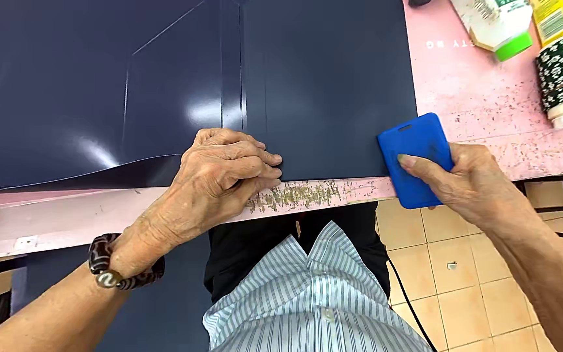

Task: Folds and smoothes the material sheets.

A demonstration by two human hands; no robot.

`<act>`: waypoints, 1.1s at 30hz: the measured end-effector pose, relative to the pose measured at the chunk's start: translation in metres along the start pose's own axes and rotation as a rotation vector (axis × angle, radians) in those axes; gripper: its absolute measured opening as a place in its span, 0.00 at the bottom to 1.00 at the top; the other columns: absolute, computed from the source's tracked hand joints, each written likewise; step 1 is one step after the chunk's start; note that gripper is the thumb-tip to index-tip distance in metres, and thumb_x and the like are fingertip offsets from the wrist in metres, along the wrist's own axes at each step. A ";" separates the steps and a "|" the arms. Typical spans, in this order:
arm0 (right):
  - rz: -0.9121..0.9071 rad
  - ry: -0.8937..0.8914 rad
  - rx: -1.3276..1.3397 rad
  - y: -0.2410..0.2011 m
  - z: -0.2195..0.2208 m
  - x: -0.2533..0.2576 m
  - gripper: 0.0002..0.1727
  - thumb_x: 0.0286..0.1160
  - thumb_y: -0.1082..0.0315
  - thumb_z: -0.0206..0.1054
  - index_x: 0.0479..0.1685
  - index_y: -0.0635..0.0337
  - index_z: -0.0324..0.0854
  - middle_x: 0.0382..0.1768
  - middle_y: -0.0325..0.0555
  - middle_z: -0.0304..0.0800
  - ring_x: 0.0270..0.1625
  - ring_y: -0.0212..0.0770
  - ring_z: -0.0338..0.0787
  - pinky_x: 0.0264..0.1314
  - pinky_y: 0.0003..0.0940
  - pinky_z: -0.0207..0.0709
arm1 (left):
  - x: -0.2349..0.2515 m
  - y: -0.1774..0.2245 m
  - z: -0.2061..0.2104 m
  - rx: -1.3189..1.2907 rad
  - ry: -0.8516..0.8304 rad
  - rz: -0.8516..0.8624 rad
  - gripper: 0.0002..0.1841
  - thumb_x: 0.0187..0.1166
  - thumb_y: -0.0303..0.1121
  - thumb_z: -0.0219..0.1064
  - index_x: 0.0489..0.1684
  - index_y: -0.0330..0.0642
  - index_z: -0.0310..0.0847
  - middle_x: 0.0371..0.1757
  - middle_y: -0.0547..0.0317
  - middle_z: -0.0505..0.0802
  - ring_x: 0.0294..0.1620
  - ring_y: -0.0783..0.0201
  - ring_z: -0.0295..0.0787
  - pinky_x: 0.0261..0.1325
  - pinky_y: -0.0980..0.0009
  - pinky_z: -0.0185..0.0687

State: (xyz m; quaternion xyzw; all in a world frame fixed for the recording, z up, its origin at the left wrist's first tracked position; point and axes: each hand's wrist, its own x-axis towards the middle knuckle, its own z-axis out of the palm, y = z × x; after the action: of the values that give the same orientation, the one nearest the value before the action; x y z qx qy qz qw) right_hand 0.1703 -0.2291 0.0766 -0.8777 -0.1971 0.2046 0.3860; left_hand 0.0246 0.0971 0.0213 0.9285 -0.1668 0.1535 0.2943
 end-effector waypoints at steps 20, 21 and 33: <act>-0.188 -0.043 -0.069 -0.089 0.120 0.042 0.13 0.83 0.56 0.66 0.31 0.51 0.84 0.20 0.34 0.85 0.23 0.30 0.86 0.23 0.32 0.74 | 0.003 0.011 0.009 0.009 0.130 -0.058 0.11 0.72 0.36 0.74 0.33 0.40 0.79 0.48 0.47 0.89 0.53 0.52 0.85 0.57 0.63 0.79; -0.202 -0.040 -0.082 -0.092 0.122 0.045 0.13 0.83 0.56 0.66 0.31 0.51 0.84 0.20 0.35 0.85 0.23 0.31 0.86 0.22 0.33 0.73 | 0.000 0.013 0.009 0.036 0.150 -0.055 0.12 0.73 0.37 0.74 0.34 0.38 0.78 0.50 0.44 0.88 0.58 0.48 0.84 0.64 0.60 0.78; -0.303 -0.027 -0.160 -0.103 0.145 0.056 0.21 0.85 0.45 0.60 0.45 0.55 0.83 0.26 0.44 0.86 0.29 0.44 0.88 0.28 0.49 0.74 | -0.082 -0.005 -0.066 0.703 0.124 -0.384 0.17 0.91 0.37 0.53 0.41 0.35 0.85 0.41 0.43 0.93 0.48 0.42 0.91 0.73 0.35 0.62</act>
State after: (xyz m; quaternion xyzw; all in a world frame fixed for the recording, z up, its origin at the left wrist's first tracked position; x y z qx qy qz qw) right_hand 0.1238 -0.0503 0.0535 -0.8629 -0.3480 0.1392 0.3389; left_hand -0.0588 0.1585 0.0387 0.9758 0.0902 0.1989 -0.0081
